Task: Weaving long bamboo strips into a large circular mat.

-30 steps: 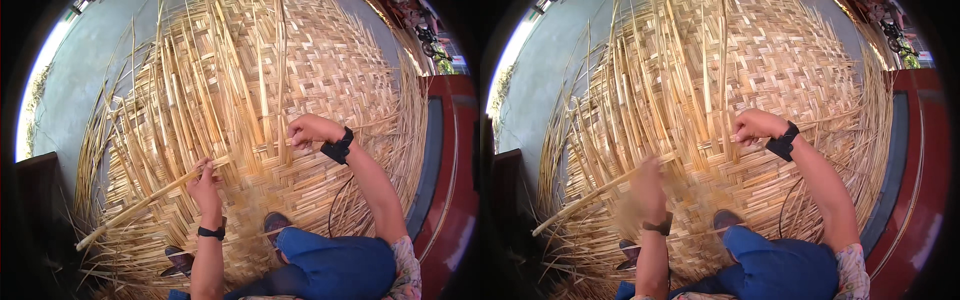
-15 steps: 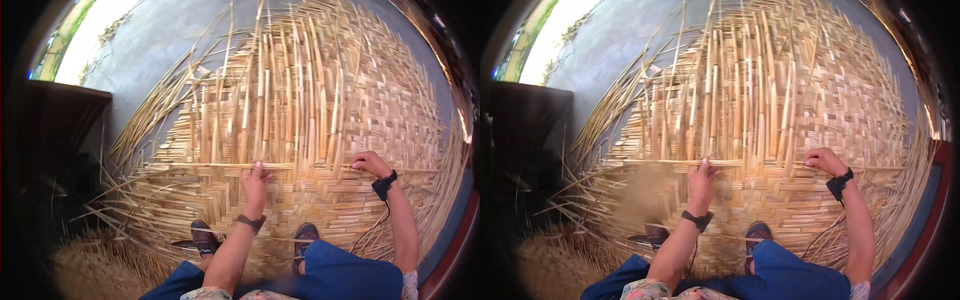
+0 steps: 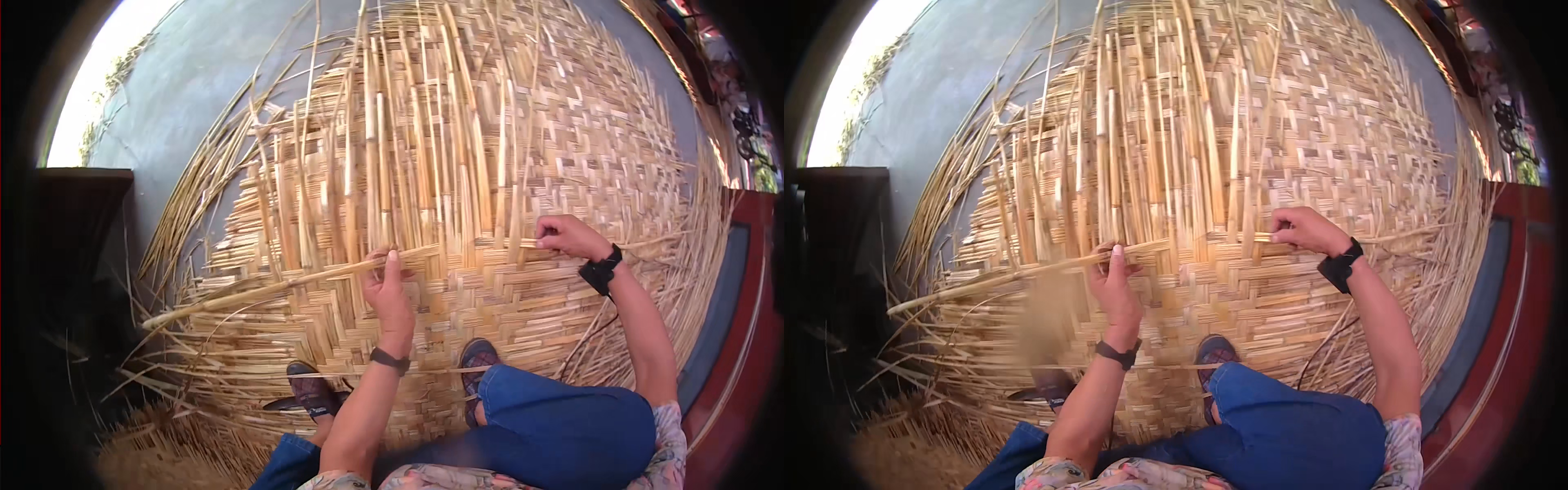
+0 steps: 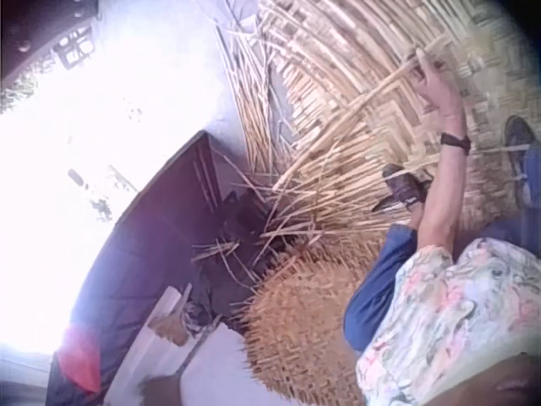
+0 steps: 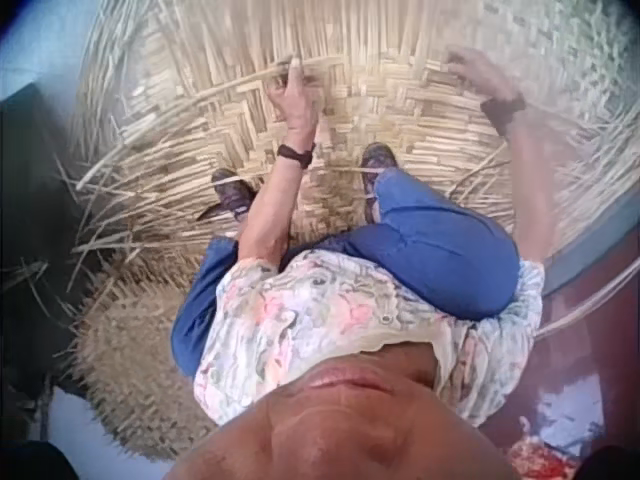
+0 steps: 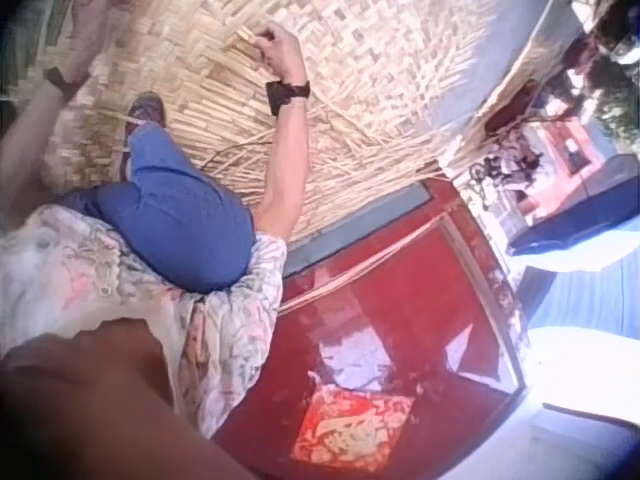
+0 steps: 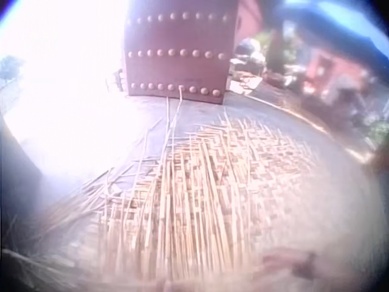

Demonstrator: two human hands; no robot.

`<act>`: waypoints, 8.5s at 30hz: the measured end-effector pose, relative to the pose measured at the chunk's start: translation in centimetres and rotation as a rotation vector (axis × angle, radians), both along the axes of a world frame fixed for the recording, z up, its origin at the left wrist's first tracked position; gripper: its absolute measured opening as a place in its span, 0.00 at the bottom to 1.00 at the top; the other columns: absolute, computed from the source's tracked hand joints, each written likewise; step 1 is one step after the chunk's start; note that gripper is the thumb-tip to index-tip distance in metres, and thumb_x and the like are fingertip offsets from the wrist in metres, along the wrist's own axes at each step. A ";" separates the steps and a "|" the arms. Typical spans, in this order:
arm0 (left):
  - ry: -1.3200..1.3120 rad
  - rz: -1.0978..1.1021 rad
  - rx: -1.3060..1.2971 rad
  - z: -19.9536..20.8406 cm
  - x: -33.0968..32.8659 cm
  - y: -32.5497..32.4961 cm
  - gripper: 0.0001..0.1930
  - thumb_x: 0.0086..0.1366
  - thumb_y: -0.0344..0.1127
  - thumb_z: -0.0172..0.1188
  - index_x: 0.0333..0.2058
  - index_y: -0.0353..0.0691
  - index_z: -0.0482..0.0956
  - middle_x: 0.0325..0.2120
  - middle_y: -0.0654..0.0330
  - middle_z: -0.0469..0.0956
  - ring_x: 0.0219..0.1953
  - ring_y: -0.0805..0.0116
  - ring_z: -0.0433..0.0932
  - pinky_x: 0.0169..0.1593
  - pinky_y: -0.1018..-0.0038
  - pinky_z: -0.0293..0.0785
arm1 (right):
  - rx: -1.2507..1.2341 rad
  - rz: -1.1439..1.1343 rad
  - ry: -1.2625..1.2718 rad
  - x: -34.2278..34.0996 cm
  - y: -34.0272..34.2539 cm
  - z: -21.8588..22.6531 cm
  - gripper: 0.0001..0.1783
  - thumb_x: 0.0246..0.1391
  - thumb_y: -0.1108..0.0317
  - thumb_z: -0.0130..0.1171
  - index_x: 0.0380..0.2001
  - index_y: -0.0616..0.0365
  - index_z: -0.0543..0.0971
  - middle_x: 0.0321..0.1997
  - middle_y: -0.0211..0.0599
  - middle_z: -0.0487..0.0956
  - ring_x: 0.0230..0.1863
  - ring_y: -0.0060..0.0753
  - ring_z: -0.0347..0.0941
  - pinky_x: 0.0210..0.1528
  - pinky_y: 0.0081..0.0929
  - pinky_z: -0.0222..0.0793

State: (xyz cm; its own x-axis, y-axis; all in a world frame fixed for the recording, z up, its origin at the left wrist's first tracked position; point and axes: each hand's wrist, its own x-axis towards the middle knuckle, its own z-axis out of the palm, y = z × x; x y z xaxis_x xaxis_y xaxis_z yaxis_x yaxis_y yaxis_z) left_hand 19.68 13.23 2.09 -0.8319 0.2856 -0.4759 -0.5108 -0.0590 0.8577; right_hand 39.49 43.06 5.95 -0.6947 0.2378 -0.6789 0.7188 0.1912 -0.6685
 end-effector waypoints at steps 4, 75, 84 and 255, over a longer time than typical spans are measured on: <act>-0.084 -0.146 0.131 -1.2 1.8 2.3 0.13 0.71 0.30 0.57 0.52 0.34 0.75 0.44 0.55 0.80 0.44 0.67 0.81 0.43 0.73 0.84 | 0.217 0.112 0.082 0.1 -0.3 -1.1 0.08 0.53 0.70 0.63 0.29 0.61 0.74 0.22 0.32 0.72 0.24 0.25 0.67 0.28 0.28 0.65; 1.160 -0.748 -0.726 1.9 -14.2 6.2 0.19 0.72 0.32 0.51 0.59 0.35 0.64 0.29 0.53 0.78 0.28 0.60 0.81 0.31 0.66 0.78 | 0.218 0.126 0.439 -12.4 -13.3 -7.4 0.12 0.57 0.62 0.61 0.43 0.51 0.82 0.39 0.34 0.81 0.39 0.43 0.79 0.41 0.35 0.74; -0.066 -0.302 0.017 3.2 -11.1 -8.3 0.11 0.67 0.29 0.61 0.47 0.39 0.73 0.31 0.57 0.81 0.33 0.62 0.84 0.35 0.66 0.84 | 0.066 -0.328 0.530 -10.7 -12.3 -5.5 0.16 0.57 0.75 0.57 0.48 0.55 0.83 0.41 0.33 0.81 0.40 0.29 0.78 0.46 0.26 0.74; 1.359 -1.273 -0.767 -4.2 4.1 -0.9 0.44 0.66 0.58 0.55 0.70 0.34 0.52 0.72 0.47 0.50 0.75 0.51 0.45 0.74 0.53 0.38 | 0.353 0.015 -0.106 2.5 -1.5 -5.5 0.20 0.57 0.52 0.60 0.33 0.62 0.81 0.31 0.45 0.82 0.34 0.48 0.77 0.37 0.40 0.72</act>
State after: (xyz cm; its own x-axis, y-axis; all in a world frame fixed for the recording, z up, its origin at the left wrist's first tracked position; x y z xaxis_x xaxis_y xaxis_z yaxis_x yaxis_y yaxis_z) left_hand 23.79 12.34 -2.13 -0.2112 0.9702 -0.1183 0.9190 0.2384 0.3139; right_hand 42.03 41.52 0.47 -0.6303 0.4604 -0.6250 0.7756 0.4080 -0.4816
